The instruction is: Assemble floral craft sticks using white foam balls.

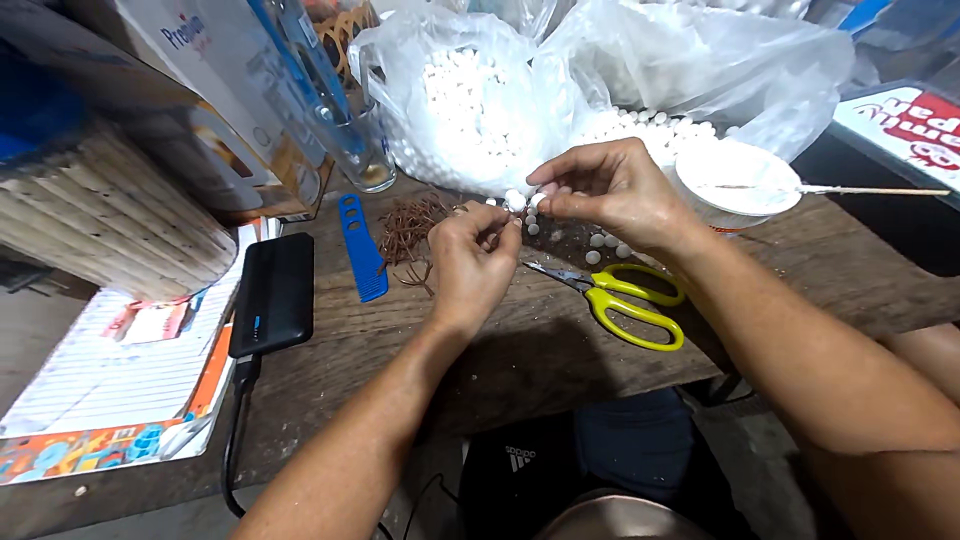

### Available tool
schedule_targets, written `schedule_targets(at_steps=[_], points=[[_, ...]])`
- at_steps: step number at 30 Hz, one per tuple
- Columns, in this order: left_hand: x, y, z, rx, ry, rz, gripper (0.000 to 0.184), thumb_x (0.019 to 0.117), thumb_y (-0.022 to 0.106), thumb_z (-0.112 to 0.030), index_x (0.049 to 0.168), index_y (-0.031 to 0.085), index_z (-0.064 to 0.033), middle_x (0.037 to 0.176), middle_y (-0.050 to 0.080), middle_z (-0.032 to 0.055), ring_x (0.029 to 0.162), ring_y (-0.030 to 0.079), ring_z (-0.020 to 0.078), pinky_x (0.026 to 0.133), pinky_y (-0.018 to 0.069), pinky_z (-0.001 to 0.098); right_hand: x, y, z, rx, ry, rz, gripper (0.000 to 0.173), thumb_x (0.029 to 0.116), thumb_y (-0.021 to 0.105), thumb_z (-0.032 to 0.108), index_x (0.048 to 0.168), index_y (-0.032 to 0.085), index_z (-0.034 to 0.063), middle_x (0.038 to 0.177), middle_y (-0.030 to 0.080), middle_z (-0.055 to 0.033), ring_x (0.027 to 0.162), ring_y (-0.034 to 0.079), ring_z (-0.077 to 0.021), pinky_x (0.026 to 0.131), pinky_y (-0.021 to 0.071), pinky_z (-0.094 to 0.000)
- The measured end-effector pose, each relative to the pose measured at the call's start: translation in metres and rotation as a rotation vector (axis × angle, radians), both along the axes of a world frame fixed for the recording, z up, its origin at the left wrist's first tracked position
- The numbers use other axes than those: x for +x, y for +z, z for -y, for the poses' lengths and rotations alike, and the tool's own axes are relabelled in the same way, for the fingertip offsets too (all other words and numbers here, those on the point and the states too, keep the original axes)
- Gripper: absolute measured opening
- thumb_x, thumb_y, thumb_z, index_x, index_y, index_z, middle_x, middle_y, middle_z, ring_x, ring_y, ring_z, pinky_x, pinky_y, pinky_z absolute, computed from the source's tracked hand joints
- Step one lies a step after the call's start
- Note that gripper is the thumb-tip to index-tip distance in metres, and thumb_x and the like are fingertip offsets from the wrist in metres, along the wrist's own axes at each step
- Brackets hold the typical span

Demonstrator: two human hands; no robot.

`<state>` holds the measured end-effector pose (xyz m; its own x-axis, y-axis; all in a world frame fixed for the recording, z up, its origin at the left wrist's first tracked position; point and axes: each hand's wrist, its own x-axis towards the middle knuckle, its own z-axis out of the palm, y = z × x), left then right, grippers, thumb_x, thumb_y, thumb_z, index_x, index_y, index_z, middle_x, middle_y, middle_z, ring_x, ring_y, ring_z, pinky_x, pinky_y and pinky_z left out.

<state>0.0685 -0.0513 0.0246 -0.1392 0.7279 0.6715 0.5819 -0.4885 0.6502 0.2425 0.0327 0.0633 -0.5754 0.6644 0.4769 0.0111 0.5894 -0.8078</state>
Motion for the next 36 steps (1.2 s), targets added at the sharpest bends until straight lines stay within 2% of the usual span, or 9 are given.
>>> schedule_targets(at_steps=[2, 5, 11, 18, 20, 27, 31, 36], points=[[0.000, 0.000, 0.000, 0.009, -0.005, -0.009, 0.009, 0.0911, 0.066, 0.001, 0.083, 0.070, 0.0009, 0.075, 0.060, 0.0036, 0.066, 0.055, -0.0017, 0.060, 0.0443, 0.0100, -0.001, 0.000, 0.002, -0.005, -0.003, -0.024, 0.014, 0.0844, 0.072, -0.003, 0.098, 0.071, 0.0012, 0.087, 0.071, 0.0025, 0.073, 0.066, 0.0007, 0.069, 0.0579, -0.0160], [0.000, 0.000, 0.001, 0.001, -0.012, -0.002, 0.010, 0.0918, 0.065, 0.001, 0.084, 0.071, 0.0015, 0.076, 0.060, 0.0038, 0.066, 0.054, -0.0018, 0.059, 0.0437, 0.0101, -0.001, -0.001, 0.003, 0.006, 0.013, -0.034, 0.013, 0.0837, 0.073, -0.005, 0.095, 0.073, -0.0011, 0.090, 0.071, -0.0012, 0.075, 0.068, -0.0009, 0.072, 0.0593, -0.0168], [0.001, 0.000, 0.002, -0.040, -0.024, 0.082, 0.009, 0.0938, 0.065, 0.000, 0.086, 0.069, 0.0009, 0.075, 0.062, 0.0012, 0.060, 0.051, -0.0048, 0.055, 0.0421, 0.0095, -0.005, -0.003, 0.005, -0.142, -0.017, -0.084, 0.011, 0.0864, 0.071, -0.008, 0.094, 0.074, -0.0001, 0.080, 0.074, 0.0016, 0.068, 0.069, -0.0028, 0.068, 0.0617, -0.0208], [0.000, -0.001, 0.001, -0.062, -0.026, 0.118, 0.008, 0.0940, 0.066, 0.000, 0.087, 0.069, 0.0007, 0.074, 0.062, 0.0008, 0.060, 0.052, -0.0041, 0.055, 0.0427, 0.0102, -0.011, -0.006, 0.010, -0.156, -0.086, -0.101, 0.009, 0.0872, 0.072, -0.006, 0.091, 0.073, 0.0019, 0.077, 0.073, 0.0030, 0.064, 0.068, -0.0018, 0.063, 0.0603, -0.0192], [-0.002, 0.001, 0.003, -0.084, -0.031, 0.119, 0.009, 0.0937, 0.066, -0.001, 0.085, 0.067, -0.0021, 0.071, 0.061, 0.0000, 0.055, 0.051, -0.0022, 0.050, 0.0415, 0.0116, -0.012, -0.007, 0.011, -0.155, -0.086, -0.108, 0.008, 0.0876, 0.072, -0.005, 0.091, 0.073, 0.0015, 0.076, 0.072, 0.0026, 0.062, 0.067, -0.0018, 0.062, 0.0595, -0.0189], [-0.001, 0.002, 0.003, -0.088, -0.051, 0.159, 0.008, 0.0922, 0.069, 0.000, 0.085, 0.069, -0.0017, 0.073, 0.064, -0.0006, 0.057, 0.054, -0.0026, 0.052, 0.0458, 0.0118, -0.007, -0.007, 0.008, 0.039, -0.081, -0.028, 0.007, 0.0930, 0.070, 0.003, 0.098, 0.073, 0.0009, 0.085, 0.072, 0.0016, 0.070, 0.067, 0.0017, 0.068, 0.0582, -0.0157], [-0.003, 0.004, 0.005, -0.092, -0.047, 0.162, 0.010, 0.0928, 0.067, 0.000, 0.083, 0.067, -0.0028, 0.072, 0.061, -0.0005, 0.056, 0.053, -0.0016, 0.051, 0.0440, 0.0119, -0.003, -0.008, 0.002, 0.172, -0.023, 0.044, 0.016, 0.0895, 0.070, 0.003, 0.105, 0.074, -0.0015, 0.098, 0.070, -0.0052, 0.081, 0.066, -0.0006, 0.072, 0.0566, -0.0147], [0.000, 0.005, 0.004, -0.073, -0.057, 0.184, 0.010, 0.0939, 0.065, 0.000, 0.085, 0.065, -0.0016, 0.071, 0.059, -0.0015, 0.053, 0.049, -0.0032, 0.049, 0.0410, 0.0105, -0.004, -0.012, -0.001, 0.252, -0.021, 0.043, 0.013, 0.0910, 0.070, 0.007, 0.101, 0.073, -0.0006, 0.093, 0.069, -0.0032, 0.078, 0.064, 0.0014, 0.071, 0.0550, -0.0137]])
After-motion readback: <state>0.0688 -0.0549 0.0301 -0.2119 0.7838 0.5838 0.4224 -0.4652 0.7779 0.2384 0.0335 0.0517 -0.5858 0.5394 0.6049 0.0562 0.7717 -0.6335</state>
